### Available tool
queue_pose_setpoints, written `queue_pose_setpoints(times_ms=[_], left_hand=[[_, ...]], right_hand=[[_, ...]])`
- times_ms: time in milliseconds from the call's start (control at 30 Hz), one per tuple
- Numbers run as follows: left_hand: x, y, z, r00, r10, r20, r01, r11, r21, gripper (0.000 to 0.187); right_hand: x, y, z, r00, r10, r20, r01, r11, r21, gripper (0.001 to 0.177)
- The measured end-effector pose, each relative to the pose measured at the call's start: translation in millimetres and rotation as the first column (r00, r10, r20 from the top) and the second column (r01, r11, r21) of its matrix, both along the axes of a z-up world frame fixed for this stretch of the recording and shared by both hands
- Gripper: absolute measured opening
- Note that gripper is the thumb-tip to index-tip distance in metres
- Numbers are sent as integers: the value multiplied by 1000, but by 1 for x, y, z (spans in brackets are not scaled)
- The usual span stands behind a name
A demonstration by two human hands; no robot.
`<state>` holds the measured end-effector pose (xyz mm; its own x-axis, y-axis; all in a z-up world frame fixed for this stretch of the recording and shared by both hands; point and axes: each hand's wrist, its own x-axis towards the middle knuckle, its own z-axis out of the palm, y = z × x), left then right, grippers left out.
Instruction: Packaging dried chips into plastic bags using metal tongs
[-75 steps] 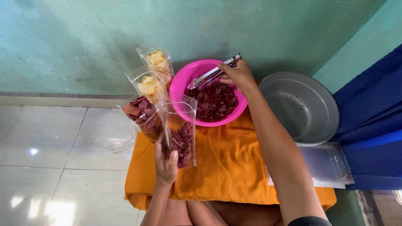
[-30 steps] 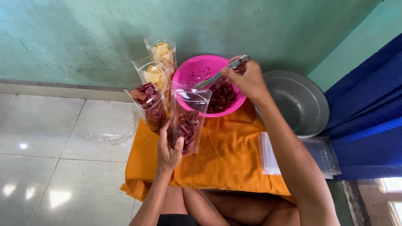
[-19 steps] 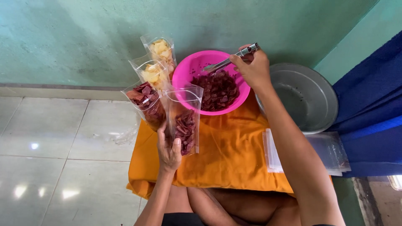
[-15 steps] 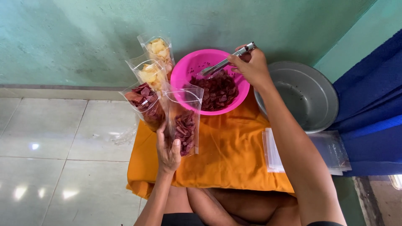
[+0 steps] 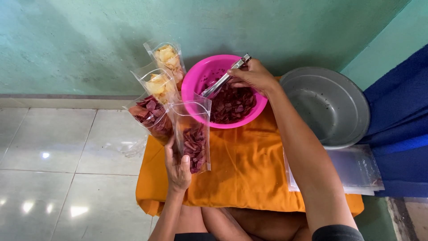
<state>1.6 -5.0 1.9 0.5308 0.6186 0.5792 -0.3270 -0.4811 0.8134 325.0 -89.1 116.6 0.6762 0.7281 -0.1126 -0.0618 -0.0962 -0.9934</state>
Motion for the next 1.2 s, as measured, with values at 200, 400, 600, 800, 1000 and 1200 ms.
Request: queue_pose_setpoints(times_ms=[200,400,600,800,1000,1200], left_hand=[[1,3,-10,1000,-20,-23,20,999,-26,66],[-1,-5,12,993,-20,-114,24,999,25,66],[-6,-13,42,974,-29,-223,43,997,58,68],[-7,-11,40,965,-55,-256,67,997,39,72],[-6,-8,32,972,-20,-232,38,997,73,69],[-8,-7,16,994,34,-100,-28,998,56,70]], right_hand=[[15,5,-21,998,-58,-11,58,996,60,36],[14,-33,20,987,-161,-11,161,980,117,38],[22,-76,71,981,-191,-25,192,977,92,20],[-28,-86,131,997,-27,76,27,1000,8,11],[-43,-66,129,992,66,112,-67,998,4,26],[-16,-63,90,952,-182,244,194,981,-25,25]])
